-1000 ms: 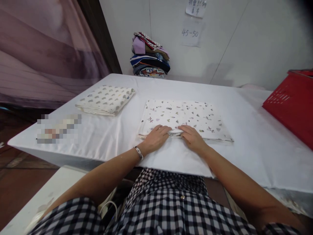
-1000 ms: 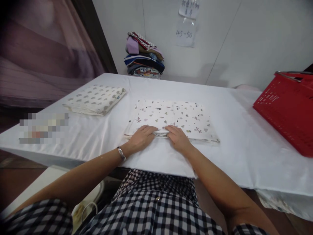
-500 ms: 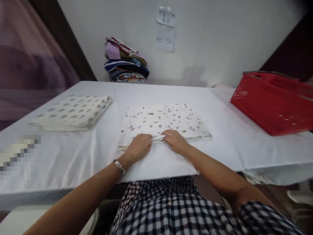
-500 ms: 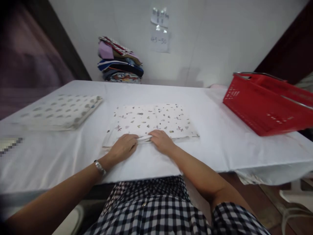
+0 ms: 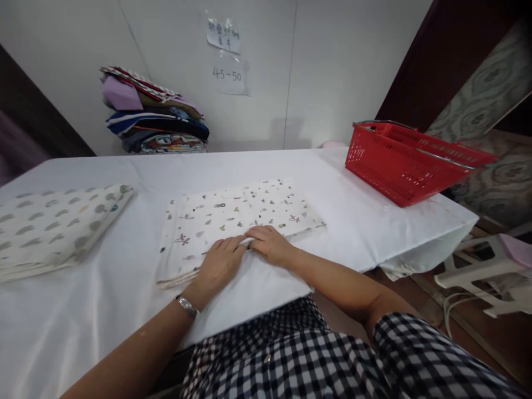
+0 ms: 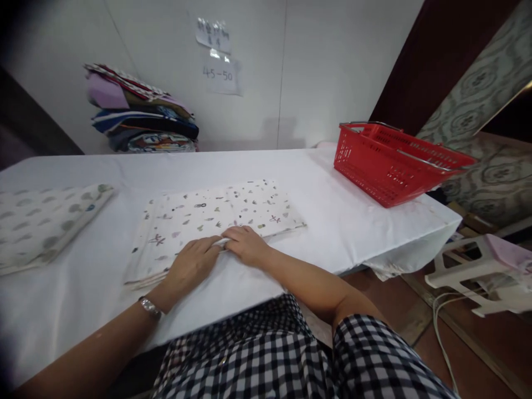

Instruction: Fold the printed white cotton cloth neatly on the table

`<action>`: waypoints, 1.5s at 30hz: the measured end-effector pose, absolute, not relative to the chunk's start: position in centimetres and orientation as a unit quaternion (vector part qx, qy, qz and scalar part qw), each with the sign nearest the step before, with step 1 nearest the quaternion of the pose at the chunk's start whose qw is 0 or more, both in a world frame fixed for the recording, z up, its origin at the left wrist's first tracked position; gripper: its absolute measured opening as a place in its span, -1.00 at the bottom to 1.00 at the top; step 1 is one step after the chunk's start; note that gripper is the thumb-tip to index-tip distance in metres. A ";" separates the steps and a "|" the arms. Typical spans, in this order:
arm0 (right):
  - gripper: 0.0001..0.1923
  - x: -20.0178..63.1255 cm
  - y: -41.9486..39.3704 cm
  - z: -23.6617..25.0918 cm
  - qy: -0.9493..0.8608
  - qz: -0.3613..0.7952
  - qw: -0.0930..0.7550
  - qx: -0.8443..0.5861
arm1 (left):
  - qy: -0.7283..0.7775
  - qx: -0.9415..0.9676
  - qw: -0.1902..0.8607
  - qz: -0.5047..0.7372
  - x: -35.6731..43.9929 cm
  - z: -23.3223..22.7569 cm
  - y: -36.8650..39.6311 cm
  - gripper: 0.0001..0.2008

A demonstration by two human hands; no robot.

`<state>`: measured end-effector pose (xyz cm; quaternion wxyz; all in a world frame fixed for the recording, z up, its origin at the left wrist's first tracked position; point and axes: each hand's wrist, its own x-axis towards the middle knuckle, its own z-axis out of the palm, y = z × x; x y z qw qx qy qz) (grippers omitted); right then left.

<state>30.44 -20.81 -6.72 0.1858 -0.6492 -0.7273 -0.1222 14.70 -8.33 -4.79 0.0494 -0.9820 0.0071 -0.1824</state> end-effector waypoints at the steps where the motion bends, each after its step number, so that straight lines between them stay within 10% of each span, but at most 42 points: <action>1: -0.82 30.4 -20.8 -6.7 -0.728 -0.125 0.174 -0.651 | 0.008 -0.981 0.048 -0.188 14.7 -4.9 -8.2 -0.75; 17: -0.74 34.0 -27.9 -5.6 -0.623 -0.142 0.110 -0.761 | 0.060 -0.967 0.016 -0.248 14.6 -6.1 -6.9 -0.79; 30: -0.79 40.2 -38.8 -8.6 -0.336 -0.092 0.315 -0.883 | 0.065 -0.966 0.002 -0.250 14.8 -5.8 -6.9 -0.80; 45: -0.83 40.6 -33.5 -6.5 -0.214 -0.021 0.307 -0.927 | 0.034 -0.975 -0.044 -0.213 14.4 -5.5 -7.4 -0.81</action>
